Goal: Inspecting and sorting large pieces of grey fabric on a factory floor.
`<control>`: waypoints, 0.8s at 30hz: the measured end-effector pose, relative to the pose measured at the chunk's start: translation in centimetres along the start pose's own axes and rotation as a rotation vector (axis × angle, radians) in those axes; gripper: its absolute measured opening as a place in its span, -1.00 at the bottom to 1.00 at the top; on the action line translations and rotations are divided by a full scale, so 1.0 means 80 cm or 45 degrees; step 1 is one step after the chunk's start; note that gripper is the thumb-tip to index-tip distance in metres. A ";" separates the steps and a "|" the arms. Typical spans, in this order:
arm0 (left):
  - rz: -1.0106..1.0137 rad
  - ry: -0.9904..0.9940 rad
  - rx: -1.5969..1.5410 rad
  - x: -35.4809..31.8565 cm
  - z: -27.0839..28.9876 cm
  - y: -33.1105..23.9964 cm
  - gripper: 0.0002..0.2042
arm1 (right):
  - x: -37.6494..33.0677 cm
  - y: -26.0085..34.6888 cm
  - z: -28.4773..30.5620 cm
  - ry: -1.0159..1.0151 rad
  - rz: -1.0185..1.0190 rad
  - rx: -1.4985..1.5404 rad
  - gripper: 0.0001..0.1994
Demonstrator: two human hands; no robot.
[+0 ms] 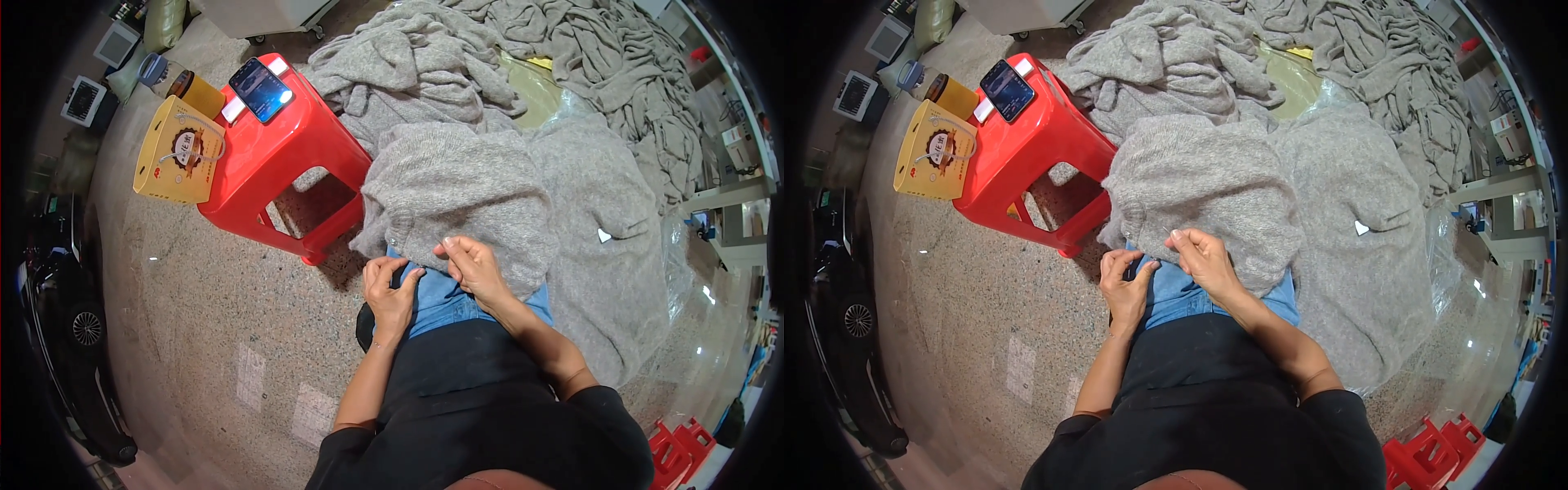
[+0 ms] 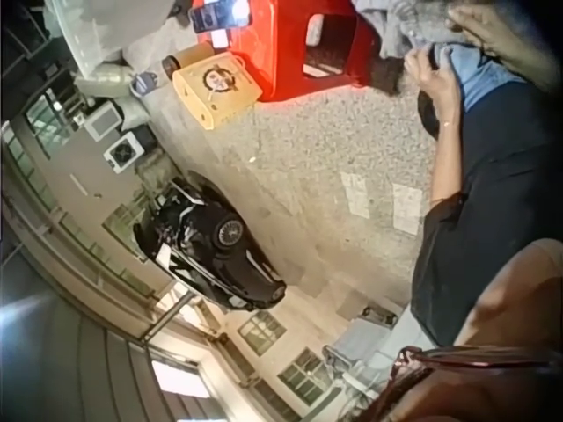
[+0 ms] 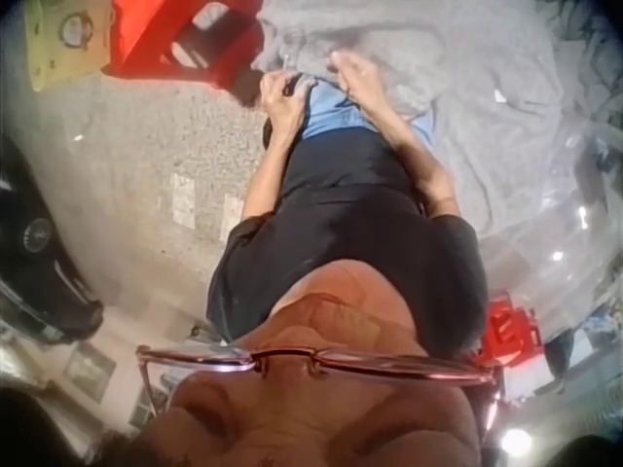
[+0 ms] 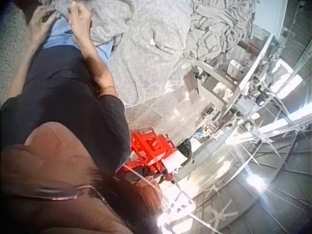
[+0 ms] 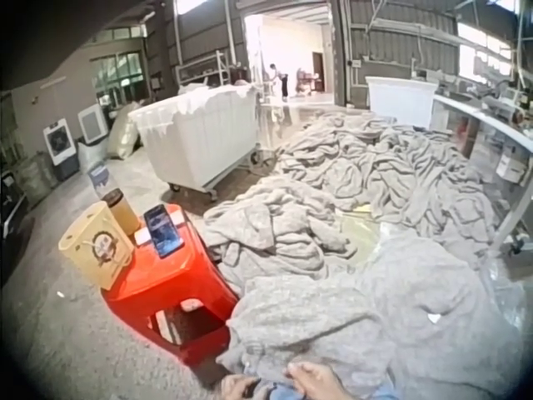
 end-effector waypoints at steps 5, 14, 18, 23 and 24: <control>-0.131 -0.025 0.097 -0.003 -0.002 -0.004 -0.84 | -0.004 0.005 -0.007 0.027 0.039 -0.049 -0.66; 0.195 0.030 -0.581 -0.018 0.014 -0.006 -0.98 | -0.023 0.005 -0.010 0.087 0.041 -0.129 -0.67; 0.343 0.103 -1.036 -0.021 0.008 -0.010 -0.96 | -0.034 0.004 -0.012 0.159 -0.170 -0.156 -0.64; 0.280 0.181 -1.021 -0.024 0.006 -0.005 -0.96 | -0.034 -0.003 -0.010 0.188 -0.238 -0.150 -0.67; 0.256 0.194 -1.000 -0.025 0.006 -0.005 -0.96 | -0.034 -0.004 -0.010 0.189 -0.259 -0.141 -0.68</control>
Point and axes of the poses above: each hand's wrist, its own x-axis towards the middle knuckle, its own z-axis out of the back of the hand, y = z × x, the point moved 4 cm from there along x, towards the middle knuckle, and after that the axes turned 1 degree about y, right-handed, at the moved point
